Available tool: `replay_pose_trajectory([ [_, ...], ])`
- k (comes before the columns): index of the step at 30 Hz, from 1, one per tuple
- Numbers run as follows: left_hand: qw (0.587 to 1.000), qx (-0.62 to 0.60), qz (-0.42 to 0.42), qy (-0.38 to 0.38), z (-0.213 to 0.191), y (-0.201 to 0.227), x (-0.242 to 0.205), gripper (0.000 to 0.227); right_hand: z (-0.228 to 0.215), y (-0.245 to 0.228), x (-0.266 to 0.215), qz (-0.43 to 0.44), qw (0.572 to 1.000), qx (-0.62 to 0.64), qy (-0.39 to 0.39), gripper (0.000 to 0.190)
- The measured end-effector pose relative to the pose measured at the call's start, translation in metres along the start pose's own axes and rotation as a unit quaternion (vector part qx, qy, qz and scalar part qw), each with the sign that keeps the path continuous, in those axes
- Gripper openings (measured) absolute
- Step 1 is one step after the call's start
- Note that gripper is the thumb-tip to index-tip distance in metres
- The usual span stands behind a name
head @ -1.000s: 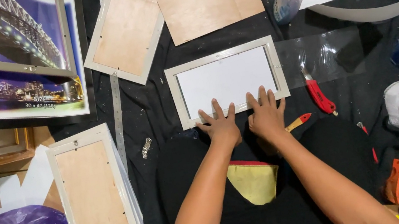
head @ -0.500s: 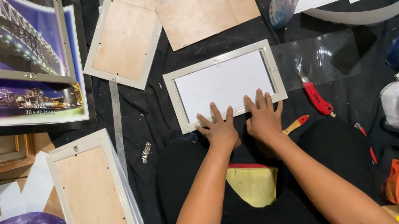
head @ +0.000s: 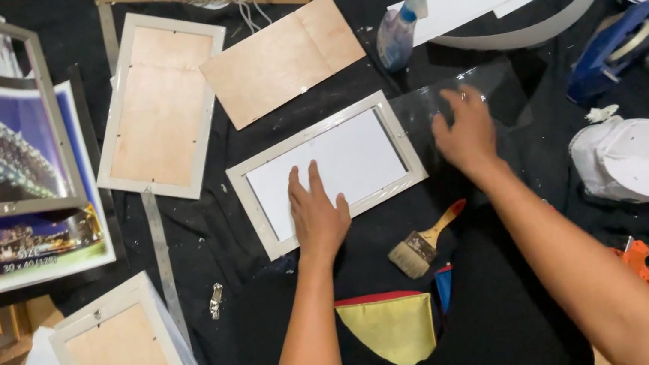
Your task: Measuring, marking, and cutting a strip of paper to fit a picture frame using a ruler and utility knife.
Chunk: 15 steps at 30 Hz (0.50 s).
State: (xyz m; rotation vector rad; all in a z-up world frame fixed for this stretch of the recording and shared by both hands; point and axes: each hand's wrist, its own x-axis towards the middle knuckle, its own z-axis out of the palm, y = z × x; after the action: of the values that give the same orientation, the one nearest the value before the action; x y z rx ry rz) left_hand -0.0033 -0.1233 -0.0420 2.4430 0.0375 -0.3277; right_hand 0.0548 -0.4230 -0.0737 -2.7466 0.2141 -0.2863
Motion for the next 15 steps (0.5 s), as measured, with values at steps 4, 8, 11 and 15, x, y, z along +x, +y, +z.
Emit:
replay_pose_trajectory([
  [4,0.999,-0.004,0.021,0.036,0.001,0.002,0.004,0.073,-0.036,0.042,0.060,0.018,0.988,-0.135,0.074,0.062],
  [8,0.998,-0.012,0.033,0.051,0.005,0.001,0.012,0.067,-0.029,0.125,0.093,-0.011,0.978,-0.207,0.036,0.038],
  [11,0.996,-0.007,0.048,0.069,0.010,0.000,0.012,0.063,-0.041,0.163,0.091,-0.087,0.977,-0.113,0.158,0.011],
  [15,0.995,0.004,0.061,0.072,0.010,0.008,0.014,0.057,-0.115,0.106,0.050,-0.089,0.955,0.110,0.260,0.015],
])
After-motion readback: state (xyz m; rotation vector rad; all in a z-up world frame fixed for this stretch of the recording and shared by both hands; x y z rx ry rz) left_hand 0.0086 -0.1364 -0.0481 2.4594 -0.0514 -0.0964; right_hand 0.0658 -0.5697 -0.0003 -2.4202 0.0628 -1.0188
